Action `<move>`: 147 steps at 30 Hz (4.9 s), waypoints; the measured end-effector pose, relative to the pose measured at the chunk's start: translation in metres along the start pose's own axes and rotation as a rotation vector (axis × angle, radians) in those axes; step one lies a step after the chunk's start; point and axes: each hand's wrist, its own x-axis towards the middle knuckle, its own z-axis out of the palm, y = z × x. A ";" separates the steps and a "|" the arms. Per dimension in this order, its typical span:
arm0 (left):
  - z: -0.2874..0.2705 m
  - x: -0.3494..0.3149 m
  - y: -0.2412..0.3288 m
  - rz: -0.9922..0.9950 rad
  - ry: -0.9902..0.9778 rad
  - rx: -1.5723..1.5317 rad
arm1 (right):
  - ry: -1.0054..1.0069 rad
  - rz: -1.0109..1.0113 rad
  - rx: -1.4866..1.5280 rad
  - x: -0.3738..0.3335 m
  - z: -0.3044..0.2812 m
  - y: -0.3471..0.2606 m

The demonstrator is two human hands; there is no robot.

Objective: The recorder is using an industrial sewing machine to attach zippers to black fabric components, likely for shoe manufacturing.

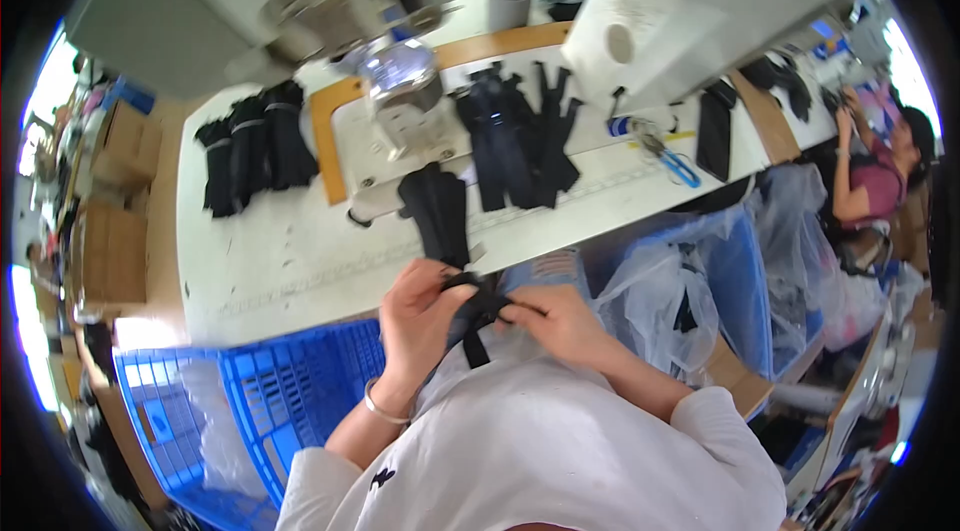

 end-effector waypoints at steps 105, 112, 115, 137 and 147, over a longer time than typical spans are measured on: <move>-0.041 0.148 0.069 -0.015 0.086 -0.437 | 0.358 -0.178 0.264 0.178 0.014 -0.078; -0.020 0.096 0.039 0.344 0.241 -0.081 | 0.258 -0.048 0.127 0.146 0.014 -0.063; -0.024 0.083 0.039 0.229 0.224 -0.059 | 0.250 -0.095 0.264 0.127 0.021 -0.044; -0.025 0.095 0.047 0.049 0.138 -0.382 | 0.270 -0.062 0.245 0.125 0.017 -0.059; -0.035 0.141 0.070 0.074 0.152 -0.351 | 0.340 -0.190 0.136 0.175 0.010 -0.080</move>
